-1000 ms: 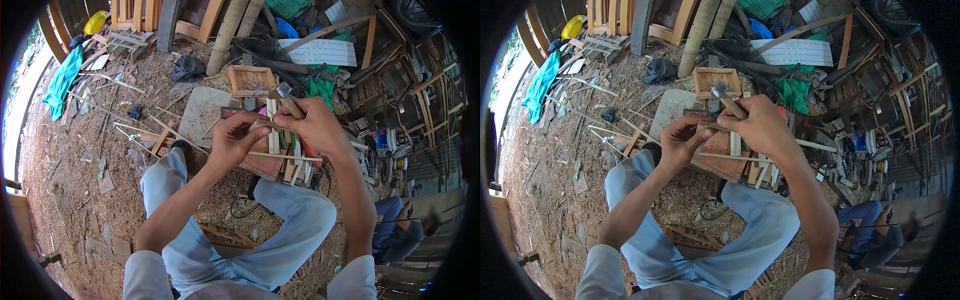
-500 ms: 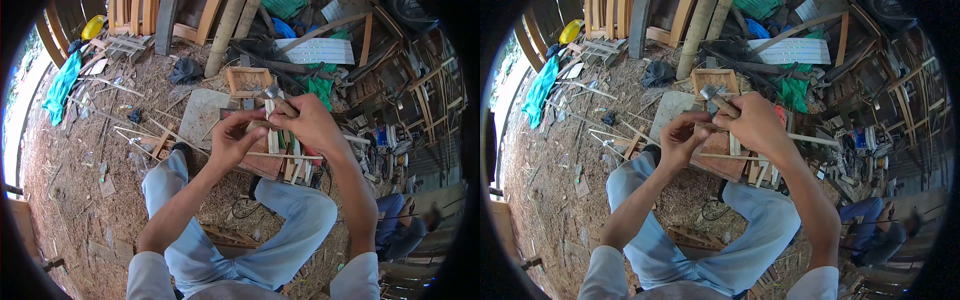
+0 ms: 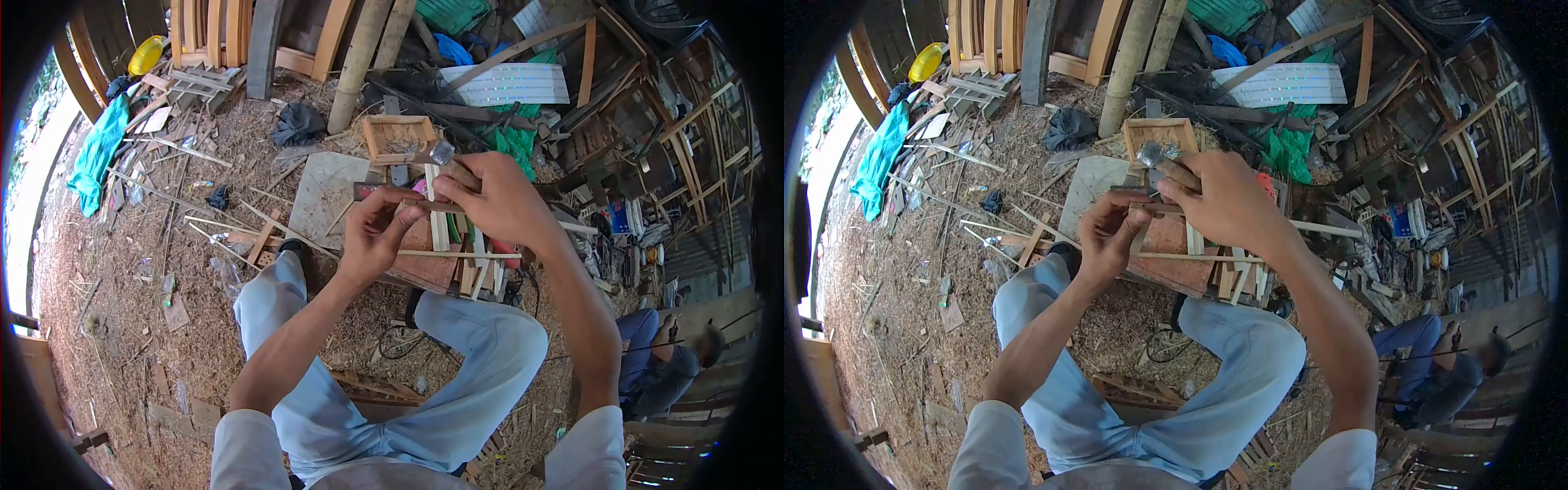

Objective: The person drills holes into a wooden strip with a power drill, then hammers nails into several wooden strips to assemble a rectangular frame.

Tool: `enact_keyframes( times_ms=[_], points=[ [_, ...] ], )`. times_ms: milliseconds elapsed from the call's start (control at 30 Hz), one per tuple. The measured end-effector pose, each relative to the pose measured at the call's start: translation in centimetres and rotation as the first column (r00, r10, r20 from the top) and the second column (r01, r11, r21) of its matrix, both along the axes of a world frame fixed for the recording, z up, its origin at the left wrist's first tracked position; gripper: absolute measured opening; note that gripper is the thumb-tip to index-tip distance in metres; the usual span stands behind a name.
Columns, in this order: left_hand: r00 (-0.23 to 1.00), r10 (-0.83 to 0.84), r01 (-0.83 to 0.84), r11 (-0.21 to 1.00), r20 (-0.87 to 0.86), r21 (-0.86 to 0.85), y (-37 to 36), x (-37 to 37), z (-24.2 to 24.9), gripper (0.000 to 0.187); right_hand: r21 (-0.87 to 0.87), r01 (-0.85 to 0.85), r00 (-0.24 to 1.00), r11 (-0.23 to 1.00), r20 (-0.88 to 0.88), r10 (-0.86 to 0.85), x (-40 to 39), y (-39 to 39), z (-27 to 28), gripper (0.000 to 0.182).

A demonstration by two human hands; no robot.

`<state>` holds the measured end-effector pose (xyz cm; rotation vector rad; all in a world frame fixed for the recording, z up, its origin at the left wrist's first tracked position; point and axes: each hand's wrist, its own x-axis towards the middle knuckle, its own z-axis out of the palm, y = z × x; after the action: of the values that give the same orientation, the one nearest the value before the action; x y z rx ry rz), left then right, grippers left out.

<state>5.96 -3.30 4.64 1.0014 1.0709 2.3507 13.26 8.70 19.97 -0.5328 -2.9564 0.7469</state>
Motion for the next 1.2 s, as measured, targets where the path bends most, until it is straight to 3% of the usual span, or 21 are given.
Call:
enact_keyframes(
  times_ms=[67, 300, 367, 467, 1000, 1033, 1133, 1200],
  points=[
    [1.0, -0.007, 0.007, 1.0, -0.001, 0.01, 0.1, 0.1, 0.0, 0.016, 0.104, -0.068, 0.998, 0.992, -0.007, 0.069, -0.1, 0.0, 0.3, 0.028],
    [1.0, -0.011, 0.011, 1.0, 0.008, 0.001, -0.1, 0.2, 0.1, 0.016, 0.099, -0.069, 0.998, 0.993, 0.021, 0.067, -0.3, -0.4, 0.9, 0.027],
    [1.0, -0.009, 0.009, 1.0, -0.004, 0.014, 0.2, 0.0, -0.3, 0.016, 0.139, -0.195, 0.965, 0.971, -0.15, 0.215, -0.3, -0.1, -0.3, 0.03],
    [1.0, 0.003, -0.002, 1.0, -0.027, 0.019, 0.3, 0.0, -0.8, 0.016, 0.132, -0.141, 0.988, 0.981, -0.046, 0.149, -0.6, -1.5, 1.1, 0.022],
    [1.0, -0.003, 0.004, 0.996, -0.012, 0.084, 0.3, 0.2, -0.1, 0.015, 0.203, -0.191, 0.981, 0.96, 0.007, 0.194, -0.7, -1.1, 0.0, 0.021],
    [1.0, -0.002, 0.003, 0.997, -0.011, 0.083, 0.2, 0.3, 0.0, 0.015, 0.243, -0.226, 0.969, 0.943, -0.047, 0.244, -0.7, -1.1, -0.3, 0.02],
    [0.999, 0.032, -0.031, 0.999, -0.013, 0.04, 0.1, 0.1, -0.4, 0.014, 0.267, -0.26, 0.955, 0.928, -0.073, 0.289, -0.4, -2.1, -0.2, 0.019],
    [0.998, 0.061, -0.062, 0.982, -0.011, -0.181, -0.3, 0.0, -1.5, 0.015, 0.251, -0.263, 0.958, 0.932, -0.048, 0.283, -0.1, -2.8, -0.3, 0.019]
  ],
)
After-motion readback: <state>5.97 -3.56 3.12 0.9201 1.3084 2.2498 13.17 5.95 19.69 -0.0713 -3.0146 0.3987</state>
